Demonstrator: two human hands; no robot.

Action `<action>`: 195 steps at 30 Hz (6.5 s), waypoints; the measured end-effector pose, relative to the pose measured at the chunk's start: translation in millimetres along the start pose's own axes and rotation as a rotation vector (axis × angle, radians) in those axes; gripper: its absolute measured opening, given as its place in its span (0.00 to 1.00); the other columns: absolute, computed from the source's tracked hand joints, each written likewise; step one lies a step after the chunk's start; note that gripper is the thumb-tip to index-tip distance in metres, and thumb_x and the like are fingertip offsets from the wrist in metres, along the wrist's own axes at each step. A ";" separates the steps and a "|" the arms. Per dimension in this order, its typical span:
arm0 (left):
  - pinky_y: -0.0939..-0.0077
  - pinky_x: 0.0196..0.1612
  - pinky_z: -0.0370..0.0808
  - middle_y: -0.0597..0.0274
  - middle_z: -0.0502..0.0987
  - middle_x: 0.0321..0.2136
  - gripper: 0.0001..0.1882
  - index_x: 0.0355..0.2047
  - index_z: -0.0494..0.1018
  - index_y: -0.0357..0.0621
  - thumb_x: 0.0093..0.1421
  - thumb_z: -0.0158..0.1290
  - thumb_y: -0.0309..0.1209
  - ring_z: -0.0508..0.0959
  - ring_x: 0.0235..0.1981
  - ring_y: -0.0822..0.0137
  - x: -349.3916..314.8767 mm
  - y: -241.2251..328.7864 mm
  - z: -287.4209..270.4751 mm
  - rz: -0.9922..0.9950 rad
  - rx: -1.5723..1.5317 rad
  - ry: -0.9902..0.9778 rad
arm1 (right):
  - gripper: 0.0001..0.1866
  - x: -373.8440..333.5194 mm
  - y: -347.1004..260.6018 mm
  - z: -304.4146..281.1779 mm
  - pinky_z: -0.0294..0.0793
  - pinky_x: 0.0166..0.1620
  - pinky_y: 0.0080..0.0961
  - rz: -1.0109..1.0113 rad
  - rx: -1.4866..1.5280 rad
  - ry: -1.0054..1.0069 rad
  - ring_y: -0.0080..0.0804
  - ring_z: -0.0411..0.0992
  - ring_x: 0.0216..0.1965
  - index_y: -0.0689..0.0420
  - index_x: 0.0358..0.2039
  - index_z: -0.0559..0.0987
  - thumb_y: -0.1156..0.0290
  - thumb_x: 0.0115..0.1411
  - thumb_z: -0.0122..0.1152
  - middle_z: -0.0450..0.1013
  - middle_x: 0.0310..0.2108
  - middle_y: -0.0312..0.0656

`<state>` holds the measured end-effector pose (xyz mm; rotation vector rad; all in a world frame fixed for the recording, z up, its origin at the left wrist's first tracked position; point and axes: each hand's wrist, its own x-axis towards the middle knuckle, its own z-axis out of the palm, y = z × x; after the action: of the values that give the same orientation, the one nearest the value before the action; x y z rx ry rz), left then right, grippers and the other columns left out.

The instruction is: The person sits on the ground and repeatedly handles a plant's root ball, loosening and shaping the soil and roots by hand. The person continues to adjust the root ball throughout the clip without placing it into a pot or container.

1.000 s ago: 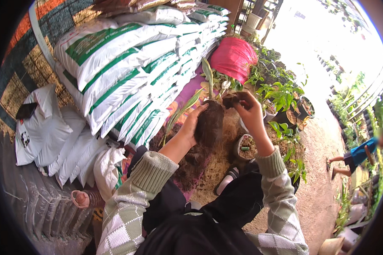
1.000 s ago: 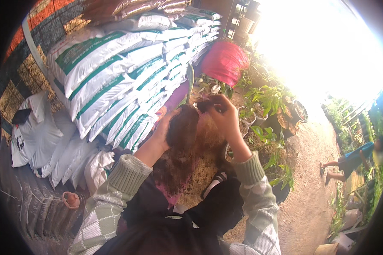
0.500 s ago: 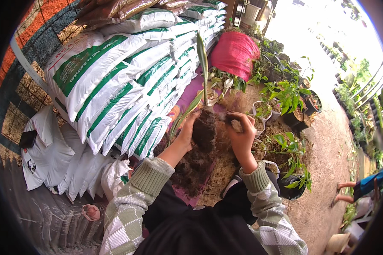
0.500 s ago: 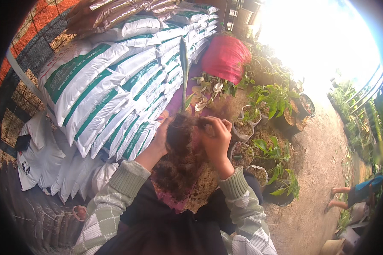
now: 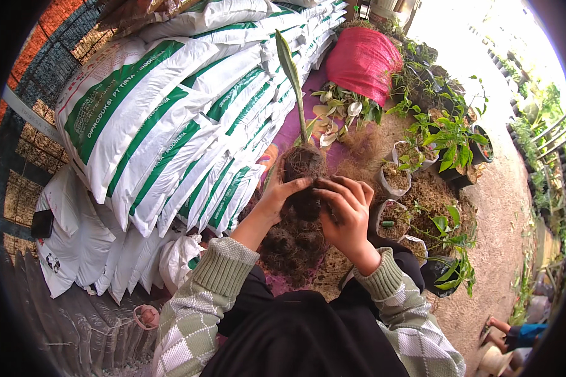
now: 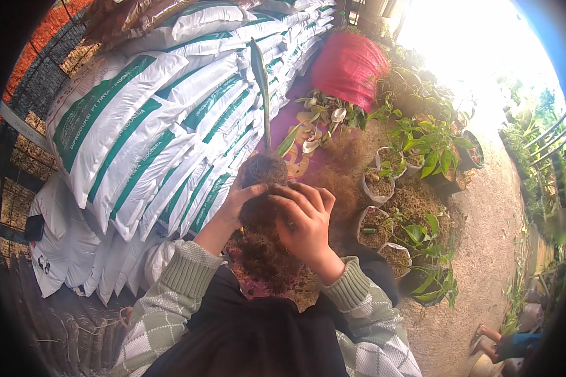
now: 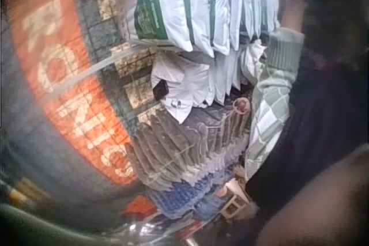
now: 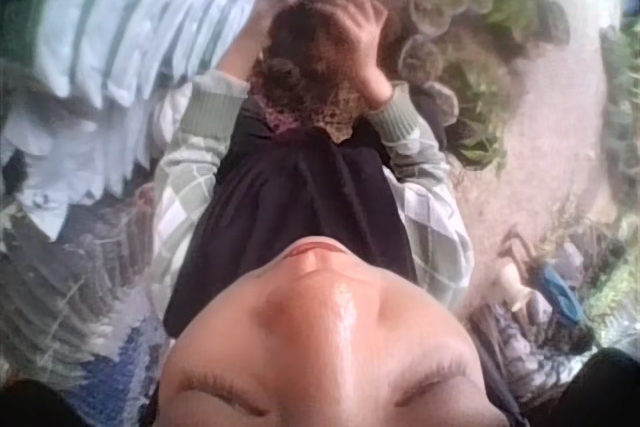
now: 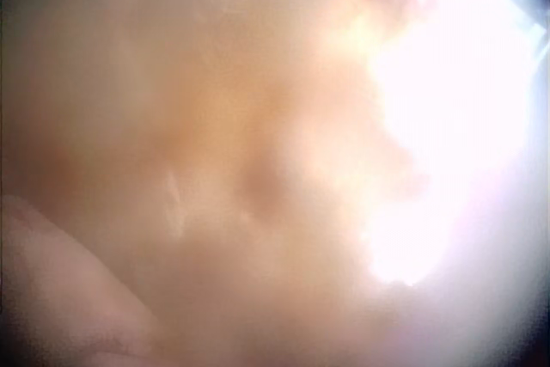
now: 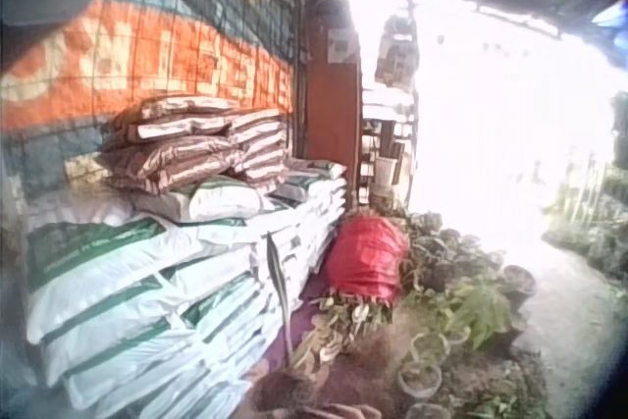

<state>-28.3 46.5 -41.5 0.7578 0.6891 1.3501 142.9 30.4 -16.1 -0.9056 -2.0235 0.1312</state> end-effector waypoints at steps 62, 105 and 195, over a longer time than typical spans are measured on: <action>0.68 0.49 0.76 0.57 0.73 0.48 0.29 0.57 0.62 0.44 0.56 0.58 0.27 0.76 0.48 0.64 -26.5 -5.2 21.1 0.061 -0.130 0.105 | 0.22 6.0 3.9 -12.2 0.62 0.51 0.37 0.051 0.084 0.100 0.40 0.68 0.47 0.49 0.37 0.82 0.83 0.42 0.54 0.73 0.44 0.39; 0.64 0.43 0.78 0.53 0.77 0.41 0.21 0.51 0.69 0.38 0.65 0.42 0.40 0.78 0.42 0.60 -19.9 -22.7 -10.1 -0.042 -0.297 0.159 | 0.24 11.9 -3.7 -8.9 0.56 0.56 0.42 -0.078 0.051 -0.132 0.43 0.63 0.53 0.47 0.49 0.77 0.62 0.50 0.65 0.67 0.52 0.42; 0.63 0.46 0.77 0.47 0.74 0.43 0.27 0.58 0.59 0.39 0.57 0.43 0.29 0.77 0.42 0.57 -52.4 -2.0 9.7 -0.036 -0.222 0.164 | 0.21 15.0 -22.1 -20.9 0.72 0.47 0.35 0.141 0.387 -0.143 0.47 0.73 0.44 0.59 0.47 0.75 0.73 0.50 0.61 0.71 0.44 0.48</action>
<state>-24.6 -6.6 -37.2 0.4592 0.6643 1.4392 141.7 18.9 15.8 -0.8058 -1.9669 0.6583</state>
